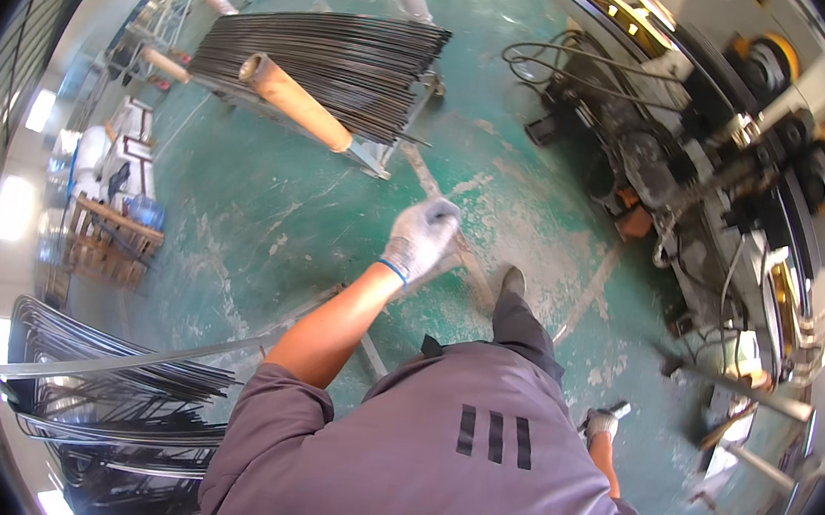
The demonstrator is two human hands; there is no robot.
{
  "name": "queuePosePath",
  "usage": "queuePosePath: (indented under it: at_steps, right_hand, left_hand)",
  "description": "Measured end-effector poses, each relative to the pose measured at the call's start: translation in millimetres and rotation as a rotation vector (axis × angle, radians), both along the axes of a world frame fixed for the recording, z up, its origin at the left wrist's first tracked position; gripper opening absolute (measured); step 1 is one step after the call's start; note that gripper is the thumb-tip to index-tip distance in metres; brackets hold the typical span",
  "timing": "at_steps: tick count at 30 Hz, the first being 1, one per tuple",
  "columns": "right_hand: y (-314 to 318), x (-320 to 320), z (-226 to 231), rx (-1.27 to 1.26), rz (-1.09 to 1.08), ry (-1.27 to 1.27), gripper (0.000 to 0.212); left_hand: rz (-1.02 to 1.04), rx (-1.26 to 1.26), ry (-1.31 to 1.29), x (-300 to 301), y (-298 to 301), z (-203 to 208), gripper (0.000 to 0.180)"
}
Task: The person places a set of straight metal bars into a bending machine, secures them with a lever, and initiates the machine to bend the bars into a U-shape. They then remove the bent bars and place them onto a storage rack, repeating the process.
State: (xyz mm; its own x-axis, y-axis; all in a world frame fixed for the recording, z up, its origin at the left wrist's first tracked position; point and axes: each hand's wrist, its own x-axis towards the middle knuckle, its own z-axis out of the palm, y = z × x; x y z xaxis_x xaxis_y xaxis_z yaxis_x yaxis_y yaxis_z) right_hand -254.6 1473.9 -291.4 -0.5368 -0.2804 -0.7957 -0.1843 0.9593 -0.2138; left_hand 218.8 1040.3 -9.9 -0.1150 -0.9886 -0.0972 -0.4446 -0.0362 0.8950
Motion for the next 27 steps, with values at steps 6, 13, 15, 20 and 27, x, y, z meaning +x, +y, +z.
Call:
queuePosePath:
  at_steps: [6, 13, 15, 20, 27]
  right_hand:
    - [-306, -17, -46, -0.176, 0.695, 0.297, 0.038]
    - [-672, 192, 67, -0.600, 0.778, 0.150, 0.043]
    - [-739, 264, 96, -0.639, 0.835, 0.103, 0.047]
    - [-845, 398, 110, -0.665, 0.981, 0.025, 0.062]
    - [-986, 496, 117, -0.621, 1.144, 0.229, 0.084]
  left_hand:
    - [0.264, -0.312, -0.007, 96, -143, 87, 0.010]
    - [0.520, -0.539, -0.580, 243, -270, 120, 0.018]
    - [0.577, -0.533, -0.740, 280, -308, 122, 0.020]
    - [0.699, -0.363, -1.034, 368, -408, 83, 0.027]
    - [0.621, -0.363, -1.013, 381, -460, 86, 0.021]
